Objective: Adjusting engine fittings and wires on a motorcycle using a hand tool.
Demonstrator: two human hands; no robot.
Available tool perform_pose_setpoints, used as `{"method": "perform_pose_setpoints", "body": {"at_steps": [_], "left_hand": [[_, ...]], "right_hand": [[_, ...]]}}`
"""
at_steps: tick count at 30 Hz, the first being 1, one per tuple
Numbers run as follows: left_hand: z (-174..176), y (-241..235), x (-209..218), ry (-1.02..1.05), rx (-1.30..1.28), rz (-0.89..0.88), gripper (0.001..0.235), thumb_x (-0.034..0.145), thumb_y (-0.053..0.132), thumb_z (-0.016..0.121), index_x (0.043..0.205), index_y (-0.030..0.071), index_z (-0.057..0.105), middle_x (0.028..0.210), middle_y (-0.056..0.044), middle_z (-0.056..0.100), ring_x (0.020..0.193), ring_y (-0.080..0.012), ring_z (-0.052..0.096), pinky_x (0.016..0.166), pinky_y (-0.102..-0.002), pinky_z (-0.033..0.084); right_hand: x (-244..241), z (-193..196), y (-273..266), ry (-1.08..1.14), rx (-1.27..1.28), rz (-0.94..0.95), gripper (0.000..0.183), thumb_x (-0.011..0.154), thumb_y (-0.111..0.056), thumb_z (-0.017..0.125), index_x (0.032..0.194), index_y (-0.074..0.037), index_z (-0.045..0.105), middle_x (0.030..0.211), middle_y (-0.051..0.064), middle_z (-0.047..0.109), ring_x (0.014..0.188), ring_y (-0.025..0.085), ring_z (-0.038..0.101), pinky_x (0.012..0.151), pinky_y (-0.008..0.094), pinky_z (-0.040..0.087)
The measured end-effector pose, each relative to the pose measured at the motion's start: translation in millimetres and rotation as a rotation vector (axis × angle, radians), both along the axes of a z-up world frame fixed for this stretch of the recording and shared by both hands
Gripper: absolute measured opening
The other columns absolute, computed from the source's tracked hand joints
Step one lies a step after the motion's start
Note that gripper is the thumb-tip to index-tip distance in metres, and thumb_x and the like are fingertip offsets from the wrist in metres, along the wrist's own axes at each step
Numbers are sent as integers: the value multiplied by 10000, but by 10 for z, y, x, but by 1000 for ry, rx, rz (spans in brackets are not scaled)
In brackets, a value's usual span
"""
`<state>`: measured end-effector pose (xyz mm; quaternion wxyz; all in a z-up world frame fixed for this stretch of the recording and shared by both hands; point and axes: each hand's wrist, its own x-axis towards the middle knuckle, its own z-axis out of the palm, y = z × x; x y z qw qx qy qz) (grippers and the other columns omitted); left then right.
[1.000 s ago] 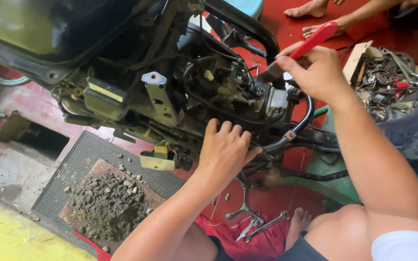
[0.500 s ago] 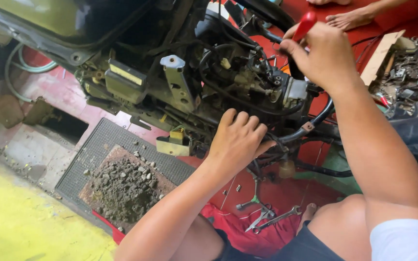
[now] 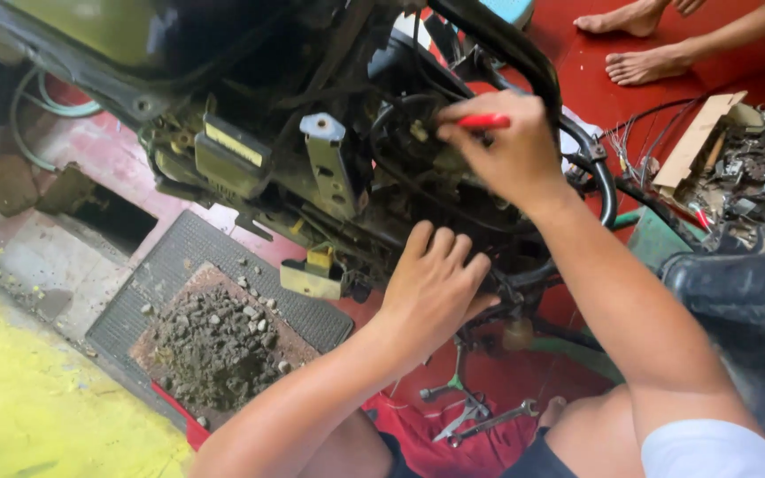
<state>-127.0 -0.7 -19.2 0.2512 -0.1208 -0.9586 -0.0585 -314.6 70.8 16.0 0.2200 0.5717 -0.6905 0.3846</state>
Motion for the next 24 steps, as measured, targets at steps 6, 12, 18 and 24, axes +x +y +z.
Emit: {"method": "perform_pose_setpoints", "body": {"at_steps": [6, 12, 18, 24], "left_hand": [[70, 31, 7, -70, 21, -2, 392, 818, 398, 761, 957, 64, 608, 951, -144, 559, 906, -303, 477, 940, -452, 344], [-66, -45, -27, -87, 62, -32, 405, 855, 410, 709, 1042, 56, 646, 1017, -138, 604, 935, -294, 489, 978, -450, 344], [-109, -162, -13, -56, 93, -91, 419, 851, 356, 706, 1094, 23, 629, 1148, -172, 618, 991, -306, 502, 1031, -437, 349], [-102, -212, 38, -36, 64, -83, 356, 816, 319, 741, 1041, 60, 642, 1046, -143, 591, 994, -296, 503, 1050, -419, 363]], "right_hand": [[-41, 112, -46, -371, 391, 6, 94, 878, -158, 780, 945, -93, 770, 708, 29, 660, 516, 177, 521, 517, 317, 422], [6, 115, -199, -395, 678, 2, 334, 690, -94, 669, 988, -145, 810, 993, -25, 821, 867, 228, 764, 777, 352, 585], [2, 107, -281, -762, 62, 170, 162, 923, -12, 717, 1085, -20, 714, 1002, 58, 769, 834, 120, 689, 751, 225, 555], [-66, 145, -630, -1094, -143, 446, 219, 989, -133, 698, 1161, -5, 652, 1033, 90, 678, 854, 142, 673, 799, 248, 614]]}}
